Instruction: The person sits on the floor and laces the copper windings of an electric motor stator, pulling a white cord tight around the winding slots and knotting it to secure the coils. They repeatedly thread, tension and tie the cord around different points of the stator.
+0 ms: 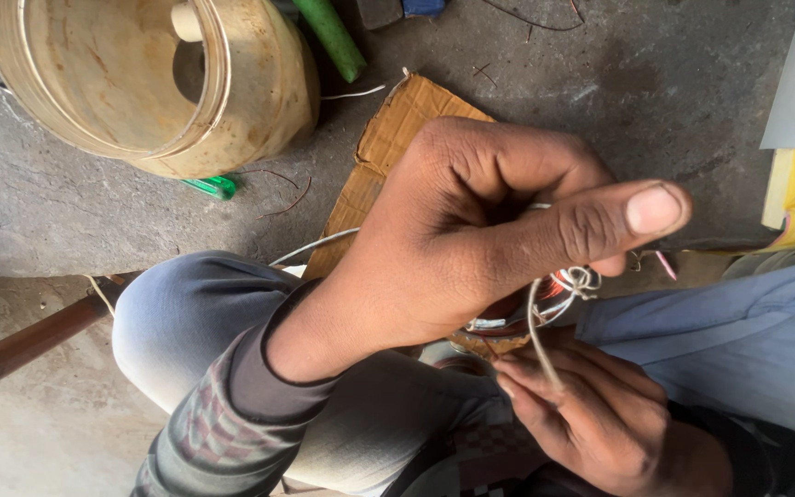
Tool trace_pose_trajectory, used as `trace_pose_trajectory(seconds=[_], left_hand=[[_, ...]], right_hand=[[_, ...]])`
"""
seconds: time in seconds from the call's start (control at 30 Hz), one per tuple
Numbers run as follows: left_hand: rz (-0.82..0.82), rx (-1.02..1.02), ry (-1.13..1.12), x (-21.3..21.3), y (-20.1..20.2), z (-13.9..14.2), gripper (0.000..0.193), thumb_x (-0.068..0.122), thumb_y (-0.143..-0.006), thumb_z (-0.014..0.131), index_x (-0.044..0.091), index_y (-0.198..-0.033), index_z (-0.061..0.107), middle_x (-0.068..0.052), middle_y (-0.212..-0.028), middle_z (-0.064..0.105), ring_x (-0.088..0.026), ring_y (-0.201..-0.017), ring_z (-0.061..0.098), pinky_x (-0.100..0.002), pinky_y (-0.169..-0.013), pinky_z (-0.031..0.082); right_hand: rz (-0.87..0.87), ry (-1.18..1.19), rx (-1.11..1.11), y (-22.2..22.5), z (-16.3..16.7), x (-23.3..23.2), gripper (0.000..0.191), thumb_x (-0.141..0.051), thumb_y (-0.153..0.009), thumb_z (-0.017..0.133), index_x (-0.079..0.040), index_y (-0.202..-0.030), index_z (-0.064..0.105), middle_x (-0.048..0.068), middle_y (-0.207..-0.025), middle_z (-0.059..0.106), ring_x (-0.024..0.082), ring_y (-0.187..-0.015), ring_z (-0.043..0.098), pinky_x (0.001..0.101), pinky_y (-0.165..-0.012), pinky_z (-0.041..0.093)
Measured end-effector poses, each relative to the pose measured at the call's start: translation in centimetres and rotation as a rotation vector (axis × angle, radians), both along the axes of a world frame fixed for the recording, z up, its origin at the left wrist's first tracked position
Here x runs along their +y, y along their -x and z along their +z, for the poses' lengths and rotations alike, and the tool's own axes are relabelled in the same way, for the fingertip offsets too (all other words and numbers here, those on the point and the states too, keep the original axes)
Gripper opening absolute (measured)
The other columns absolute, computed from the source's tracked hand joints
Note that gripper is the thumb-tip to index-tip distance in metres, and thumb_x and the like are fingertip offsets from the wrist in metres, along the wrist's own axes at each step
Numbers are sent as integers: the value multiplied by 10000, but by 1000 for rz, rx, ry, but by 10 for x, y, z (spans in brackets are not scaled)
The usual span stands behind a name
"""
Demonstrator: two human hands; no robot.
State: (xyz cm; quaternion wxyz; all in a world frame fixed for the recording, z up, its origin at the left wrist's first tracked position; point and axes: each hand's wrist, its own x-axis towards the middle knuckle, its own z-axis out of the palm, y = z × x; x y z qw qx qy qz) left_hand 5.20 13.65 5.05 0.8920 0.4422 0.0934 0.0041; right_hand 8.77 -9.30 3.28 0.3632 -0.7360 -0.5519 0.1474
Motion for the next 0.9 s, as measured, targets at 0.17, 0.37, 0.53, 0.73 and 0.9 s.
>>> trace_pose_trajectory(seconds=[0.17,0.37,0.53,0.73,0.9], left_hand=[[21,-61,-31,0,0,-1,435,269,-1109,715,-24,-788,700,-19,-708,681,-27,-637,578,-225,-572,438],[21,-49,-86,-1,1,-2,436,286,-1086,731,-4,-763,701,-5,-665,660,-21,-584,532,-221,-535,410],[8,-61,-58,1,5,-3,416,270,-1094,720,-13,-788,711,-9,-692,676,-22,-621,557,-218,-571,432],[-14,-53,-1,14,18,4,375,223,-1128,713,-49,-868,720,-33,-764,704,-40,-693,627,-213,-643,490],[-26,-9,-37,23,25,12,327,176,-1110,686,-65,-891,717,-52,-802,717,-46,-721,616,-213,-652,486]], right_hand=[[-53,18,3,4,-2,-2,179,-41,-863,779,26,-1011,702,141,-934,757,281,-871,782,375,-793,636],[-30,25,-13,7,-6,-1,186,-11,-864,773,48,-1021,692,148,-956,759,277,-902,782,384,-828,640],[-23,-11,-17,8,-5,2,205,21,-872,751,65,-1062,686,168,-1005,759,297,-959,780,388,-866,644],[27,-2,-74,8,-9,-1,256,36,-865,747,85,-1104,671,188,-1044,750,314,-976,769,404,-868,638],[-13,41,14,6,-11,-8,269,-8,-843,770,49,-1090,680,176,-1013,743,316,-964,767,404,-861,636]])
